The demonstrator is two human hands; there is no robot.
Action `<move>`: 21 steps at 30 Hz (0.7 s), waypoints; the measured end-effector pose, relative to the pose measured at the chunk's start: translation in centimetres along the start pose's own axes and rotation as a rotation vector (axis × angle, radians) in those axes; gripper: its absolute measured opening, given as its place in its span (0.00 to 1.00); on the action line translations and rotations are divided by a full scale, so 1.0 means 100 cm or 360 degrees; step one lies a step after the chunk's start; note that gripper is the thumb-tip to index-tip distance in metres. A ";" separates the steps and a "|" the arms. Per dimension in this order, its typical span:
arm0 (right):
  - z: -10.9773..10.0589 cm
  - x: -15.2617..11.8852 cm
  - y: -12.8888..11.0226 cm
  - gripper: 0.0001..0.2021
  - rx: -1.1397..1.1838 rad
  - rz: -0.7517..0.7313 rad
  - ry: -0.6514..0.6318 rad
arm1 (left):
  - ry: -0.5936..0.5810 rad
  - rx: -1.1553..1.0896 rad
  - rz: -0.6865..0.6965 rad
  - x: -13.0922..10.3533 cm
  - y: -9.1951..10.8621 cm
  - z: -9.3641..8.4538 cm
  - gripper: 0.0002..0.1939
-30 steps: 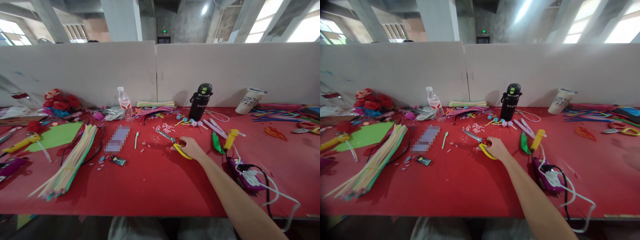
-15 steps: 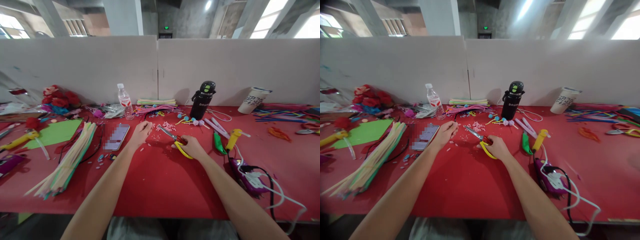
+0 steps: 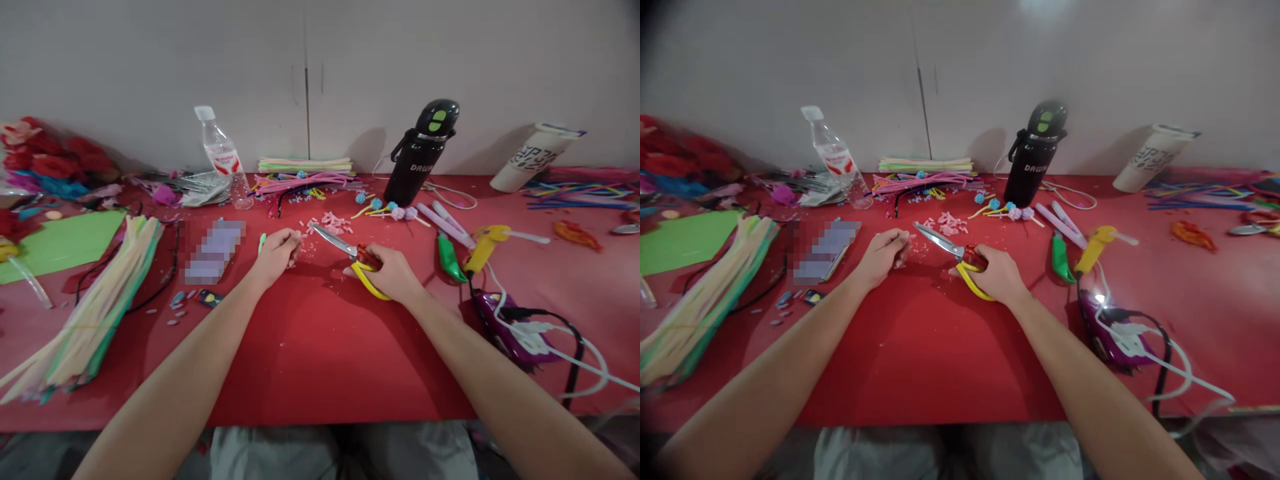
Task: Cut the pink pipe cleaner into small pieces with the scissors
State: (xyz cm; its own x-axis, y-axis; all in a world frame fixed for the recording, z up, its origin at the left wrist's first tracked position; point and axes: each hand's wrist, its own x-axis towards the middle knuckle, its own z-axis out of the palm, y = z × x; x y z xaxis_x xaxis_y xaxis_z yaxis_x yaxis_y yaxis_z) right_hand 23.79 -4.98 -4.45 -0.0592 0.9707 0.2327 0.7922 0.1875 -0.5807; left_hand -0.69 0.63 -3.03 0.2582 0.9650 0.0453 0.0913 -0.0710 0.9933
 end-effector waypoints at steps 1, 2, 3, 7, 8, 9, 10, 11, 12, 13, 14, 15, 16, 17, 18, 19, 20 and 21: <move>0.000 0.000 0.000 0.22 0.0000 0.0004 -0.0006 | -0.0002 0.0002 -0.0006 -0.001 0.000 0.000 0.16; -0.001 0.000 0.000 0.22 -0.0010 0.0017 0.0003 | 0.0002 -0.0001 -0.0014 -0.001 0.001 0.000 0.15; -0.002 0.000 0.000 0.22 -0.0008 0.0021 0.0003 | 0.0003 -0.0008 -0.0019 -0.002 0.001 0.000 0.15; -0.006 0.000 0.003 0.23 0.0033 0.0018 -0.0014 | 0.0006 0.0028 0.0033 -0.003 0.001 0.000 0.15; -0.007 -0.001 0.003 0.23 0.0037 0.0018 -0.0028 | 0.0013 0.0061 0.0060 -0.004 0.001 0.000 0.16; -0.007 -0.002 0.003 0.23 0.0033 0.0014 -0.0045 | 0.0029 0.0098 0.0082 -0.005 0.002 0.000 0.16; -0.008 -0.002 0.003 0.23 0.0030 0.0000 -0.0036 | 0.0054 0.0136 0.0100 -0.006 0.003 0.000 0.16; -0.008 -0.003 0.003 0.23 0.0027 -0.0019 -0.0040 | 0.0083 0.0173 0.0116 -0.007 0.004 -0.001 0.17; -0.008 -0.003 0.003 0.23 0.0009 -0.0035 -0.0041 | 0.0113 0.0209 0.0133 -0.008 0.006 -0.001 0.17; -0.007 -0.003 0.003 0.22 -0.0008 -0.0049 -0.0046 | 0.0144 0.0246 0.0155 -0.010 0.007 -0.001 0.17; -0.007 -0.003 0.003 0.22 -0.0024 -0.0060 -0.0055 | 0.0172 0.0283 0.0181 -0.011 0.009 -0.001 0.17; -0.006 -0.003 0.003 0.22 -0.0034 -0.0066 -0.0067 | 0.0200 0.0318 0.0207 -0.012 0.010 -0.001 0.17; -0.006 -0.004 0.003 0.22 -0.0037 -0.0066 -0.0079 | 0.0225 0.0350 0.0226 -0.012 0.012 -0.001 0.17; -0.005 -0.004 0.004 0.22 -0.0034 -0.0066 -0.0086 | 0.0245 0.0377 0.0235 -0.013 0.012 -0.002 0.18; -0.005 -0.004 0.004 0.21 -0.0031 -0.0068 -0.0091 | 0.0260 0.0397 0.0234 -0.013 0.013 -0.002 0.18; -0.005 -0.004 0.004 0.21 -0.0027 -0.0070 -0.0089 | 0.0268 0.0406 0.0228 -0.013 0.013 -0.001 0.19; -0.004 -0.004 0.004 0.21 -0.0026 -0.0073 -0.0086 | 0.0268 0.0400 0.0219 -0.013 0.014 -0.001 0.19; -0.004 -0.004 0.004 0.21 -0.0027 -0.0074 -0.0080 | 0.0258 0.0380 0.0204 -0.013 0.014 -0.001 0.19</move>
State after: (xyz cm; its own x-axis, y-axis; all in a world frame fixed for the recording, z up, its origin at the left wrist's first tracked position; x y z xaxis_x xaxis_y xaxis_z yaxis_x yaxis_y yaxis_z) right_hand 24.42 -5.33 -4.47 -0.1265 0.9674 0.2192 0.7982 0.2305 -0.5566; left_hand -1.00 -0.74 -1.74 0.1271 0.9707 0.2037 0.2962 -0.2331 0.9262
